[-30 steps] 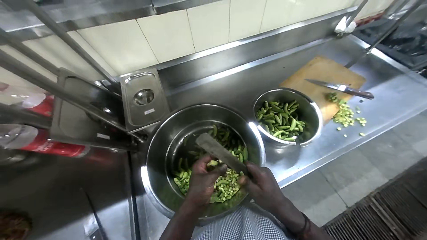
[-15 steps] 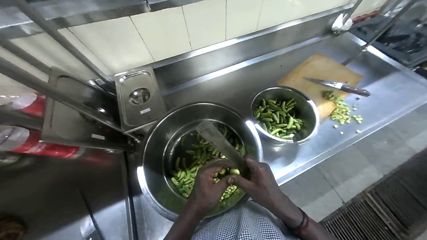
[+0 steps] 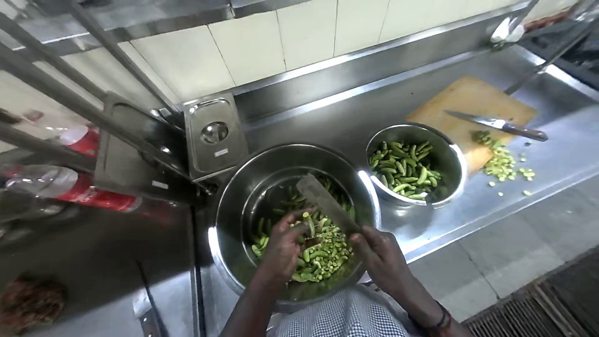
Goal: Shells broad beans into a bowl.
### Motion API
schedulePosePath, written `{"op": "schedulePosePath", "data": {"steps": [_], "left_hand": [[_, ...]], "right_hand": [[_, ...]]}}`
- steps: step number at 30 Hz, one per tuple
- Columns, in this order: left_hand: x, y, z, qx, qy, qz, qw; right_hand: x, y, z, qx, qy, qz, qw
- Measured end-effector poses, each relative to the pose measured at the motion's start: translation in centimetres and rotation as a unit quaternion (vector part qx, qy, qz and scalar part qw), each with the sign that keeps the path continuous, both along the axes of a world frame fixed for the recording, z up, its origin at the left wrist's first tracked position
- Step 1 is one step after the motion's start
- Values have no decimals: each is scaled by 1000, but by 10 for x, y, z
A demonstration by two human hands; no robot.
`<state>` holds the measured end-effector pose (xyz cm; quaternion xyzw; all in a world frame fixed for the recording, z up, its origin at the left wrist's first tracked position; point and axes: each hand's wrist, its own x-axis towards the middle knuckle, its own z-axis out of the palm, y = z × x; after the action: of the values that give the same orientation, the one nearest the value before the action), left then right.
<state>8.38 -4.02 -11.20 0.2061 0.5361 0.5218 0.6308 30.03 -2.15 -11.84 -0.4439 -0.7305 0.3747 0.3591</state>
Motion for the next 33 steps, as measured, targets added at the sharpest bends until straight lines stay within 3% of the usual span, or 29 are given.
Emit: {"op": "schedulePosePath", "data": {"steps": [3,7,10,14,18,24,26,28,30,32,33], "left_hand": [[-1,6,-23,-121,-81,60,987],[14,26,-31,-163,-93,77,979],[43,57,-2,-127,-84,43,987],[98,105,46,26,-161,-82,983],[124,136,62,23,-112,-118,986],[44,114,25,62,6,-178,982],[6,100,14,74,110,-158,978],[-28,87,-4,59,304,-145,940],[-55,73,-22,3,494,-191,848],[-68,60,-39,-63,598,-266,753],[-70,55,-47,-90,616,-293,725]], "right_hand": [[5,-1,-1,-55,-7,-16,998],[15,-1,4,-54,46,-53,996],[24,-1,5,-20,101,-95,990],[30,-3,5,-17,159,-137,978],[38,-8,8,-21,168,-146,975],[45,-13,1,-76,162,-181,967],[42,-12,-4,-86,176,-168,966],[36,-10,-5,-86,180,-151,968],[29,-7,-2,-86,178,-132,971],[23,-5,0,-86,171,-115,975],[20,-4,1,-86,165,-108,977]]}}
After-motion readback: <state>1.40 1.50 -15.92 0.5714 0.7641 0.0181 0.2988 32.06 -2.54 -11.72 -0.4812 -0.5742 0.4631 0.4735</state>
